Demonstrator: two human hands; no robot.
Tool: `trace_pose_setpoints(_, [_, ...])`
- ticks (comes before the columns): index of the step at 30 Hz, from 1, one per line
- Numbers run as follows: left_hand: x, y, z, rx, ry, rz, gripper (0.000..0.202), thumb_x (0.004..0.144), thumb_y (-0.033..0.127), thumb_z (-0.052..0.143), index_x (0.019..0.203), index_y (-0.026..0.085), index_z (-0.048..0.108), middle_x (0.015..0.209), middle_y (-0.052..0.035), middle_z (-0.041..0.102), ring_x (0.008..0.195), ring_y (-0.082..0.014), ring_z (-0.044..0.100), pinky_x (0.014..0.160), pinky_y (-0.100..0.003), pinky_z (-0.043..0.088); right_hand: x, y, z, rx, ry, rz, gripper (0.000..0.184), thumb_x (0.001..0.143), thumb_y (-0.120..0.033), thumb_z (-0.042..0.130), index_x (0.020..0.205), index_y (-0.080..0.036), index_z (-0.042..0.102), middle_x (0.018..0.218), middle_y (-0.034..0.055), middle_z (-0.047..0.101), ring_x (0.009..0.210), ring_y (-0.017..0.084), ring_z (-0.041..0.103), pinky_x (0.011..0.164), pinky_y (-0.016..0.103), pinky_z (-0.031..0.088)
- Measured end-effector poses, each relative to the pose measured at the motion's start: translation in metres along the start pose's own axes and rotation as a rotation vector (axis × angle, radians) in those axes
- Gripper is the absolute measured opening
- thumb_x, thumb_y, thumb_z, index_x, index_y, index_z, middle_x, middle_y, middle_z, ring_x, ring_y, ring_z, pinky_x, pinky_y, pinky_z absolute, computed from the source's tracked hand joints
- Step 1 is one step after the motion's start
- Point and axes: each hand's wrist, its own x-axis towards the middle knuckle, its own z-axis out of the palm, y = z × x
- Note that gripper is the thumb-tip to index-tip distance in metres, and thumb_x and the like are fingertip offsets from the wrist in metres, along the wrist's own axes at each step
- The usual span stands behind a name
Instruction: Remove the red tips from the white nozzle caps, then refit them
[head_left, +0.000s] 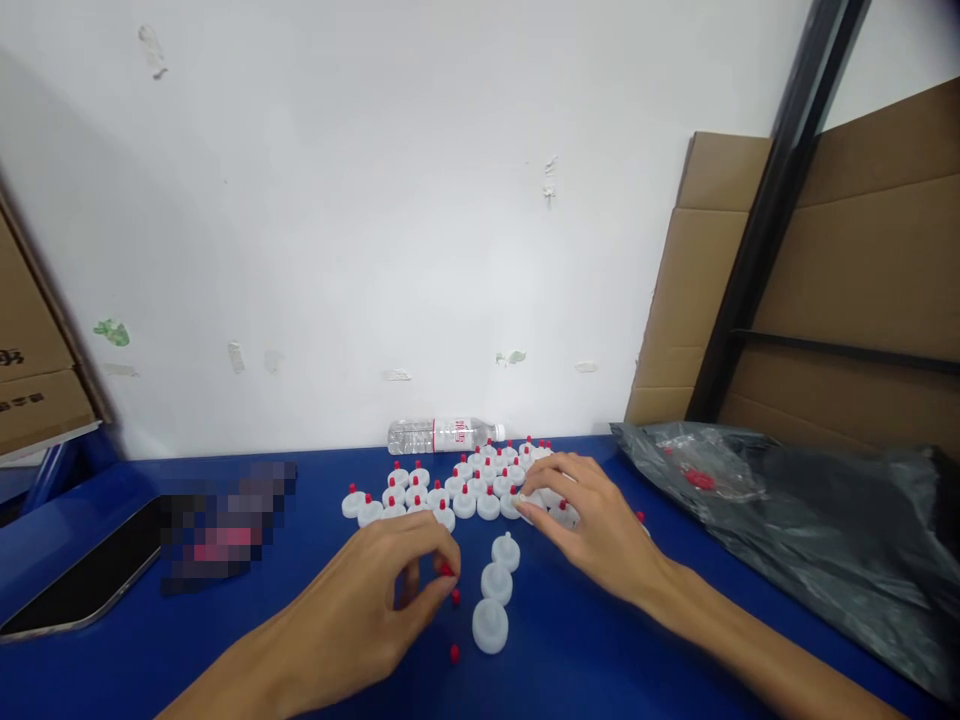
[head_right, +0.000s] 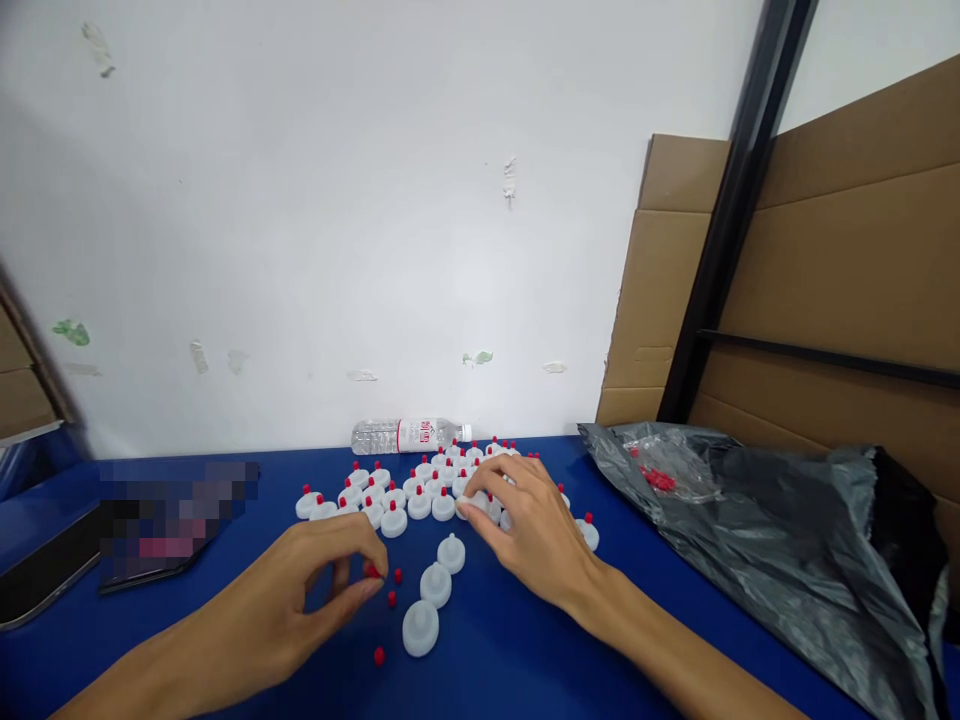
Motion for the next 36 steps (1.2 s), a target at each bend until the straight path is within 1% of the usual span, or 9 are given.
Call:
trace_pose_setpoints(4, [0.004, -0.010, 0.000, -0.076, -0.025, 0.021, 0.017, 0.093, 0.017, 0.059, 0.096, 0.027, 0.072, 0.095, 0.0026, 0.070, 0.069, -0.0097, 0.057, 0.059, -0.021, 0.040, -0.002, 0.003, 0.005, 0.004, -0.057, 0.022, 0.006, 0.096, -0.028, 0.064, 0.094, -0.024, 0.068, 0.090, 0.0018, 0.070, 0.085, 0.020, 0.064, 0.083, 0.037, 0.042])
trace_pose_setpoints(9, [0.007, -0.023, 0.007, -0.094, -0.076, 0.049, 0.021, 0.098, 0.021, 0.059, 0.098, 0.030, 0.078, 0.096, 0.0009, 0.070, 0.069, -0.0095, 0.061, 0.062, -0.021, 0.043, -0.002, 0.008, 0.009, 0.038, -0.103, 0.056, 0.013, 0.097, -0.031, 0.064, 0.089, -0.022, 0.069, 0.076, -0.0012, 0.071, 0.076, 0.018, 0.064, 0.085, 0.038, 0.041])
trace_pose_setpoints(12, [0.006, -0.026, 0.010, -0.022, -0.069, 0.080, 0.023, 0.097, 0.019, 0.061, 0.099, 0.033, 0.079, 0.099, 0.0005, 0.069, 0.075, -0.0111, 0.062, 0.064, -0.022, 0.042, -0.002, 0.011, 0.010, 0.038, -0.125, 0.084, 0.014, 0.097, -0.032, 0.064, 0.088, -0.023, 0.071, 0.078, -0.0008, 0.072, 0.077, 0.018, 0.066, 0.086, 0.039, 0.041])
trace_pose_setpoints(16, [0.005, -0.020, 0.006, 0.027, -0.108, 0.067, 0.025, 0.096, 0.018, 0.062, 0.103, 0.036, 0.078, 0.096, 0.0020, 0.069, 0.079, -0.0117, 0.062, 0.063, -0.022, 0.041, -0.004, 0.014, 0.013, 0.030, -0.158, 0.107, 0.016, 0.097, -0.034, 0.063, 0.088, -0.025, 0.073, 0.079, -0.0009, 0.073, 0.079, 0.019, 0.067, 0.087, 0.039, 0.043])
trace_pose_setpoints(23, [0.005, -0.022, 0.009, 0.015, -0.160, 0.025, 0.017, 0.091, 0.017, 0.065, 0.091, 0.029, 0.078, 0.091, 0.0017, 0.072, 0.075, -0.0126, 0.062, 0.063, -0.021, 0.043, -0.006, 0.016, 0.016, 0.032, -0.188, 0.135, 0.016, 0.096, -0.035, 0.063, 0.088, -0.025, 0.073, 0.078, -0.0012, 0.074, 0.078, 0.020, 0.068, 0.085, 0.039, 0.043])
trace_pose_setpoints(26, [0.004, -0.027, 0.014, 0.009, -0.164, 0.020, 0.016, 0.092, 0.018, 0.063, 0.092, 0.027, 0.076, 0.093, 0.0008, 0.071, 0.071, -0.0119, 0.060, 0.062, -0.021, 0.043, -0.006, 0.016, 0.016, 0.034, -0.215, 0.155, 0.017, 0.097, -0.036, 0.063, 0.088, -0.026, 0.074, 0.077, -0.0018, 0.074, 0.075, 0.019, 0.067, 0.083, 0.038, 0.043])
trace_pose_setpoints(30, [0.003, -0.027, 0.016, 0.013, -0.164, 0.006, 0.016, 0.093, 0.019, 0.062, 0.096, 0.028, 0.075, 0.097, 0.0009, 0.071, 0.075, -0.0123, 0.062, 0.066, -0.021, 0.045, -0.005, 0.016, 0.016, 0.027, -0.245, 0.172, 0.019, 0.097, -0.036, 0.062, 0.088, -0.026, 0.075, 0.078, -0.0017, 0.075, 0.074, 0.020, 0.067, 0.079, 0.036, 0.045])
trace_pose_setpoints(33, [0.004, -0.025, 0.015, 0.000, -0.173, 0.045, 0.020, 0.094, 0.018, 0.061, 0.100, 0.030, 0.076, 0.096, 0.0008, 0.071, 0.077, -0.0123, 0.063, 0.066, -0.021, 0.044, -0.005, 0.015, 0.015, 0.035, -0.255, 0.165, 0.022, 0.098, -0.038, 0.059, 0.091, -0.026, 0.076, 0.078, -0.0016, 0.076, 0.071, 0.019, 0.067, 0.077, 0.034, 0.045])
trace_pose_setpoints(36, [0.005, -0.023, 0.013, -0.020, -0.189, 0.072, 0.018, 0.095, 0.019, 0.062, 0.093, 0.028, 0.078, 0.094, 0.0003, 0.070, 0.076, -0.0120, 0.063, 0.066, -0.021, 0.044, -0.003, 0.014, 0.012, 0.016, -0.216, 0.167, 0.029, 0.100, -0.041, 0.054, 0.092, -0.025, 0.076, 0.077, -0.0003, 0.076, 0.069, 0.018, 0.067, 0.080, 0.036, 0.045])
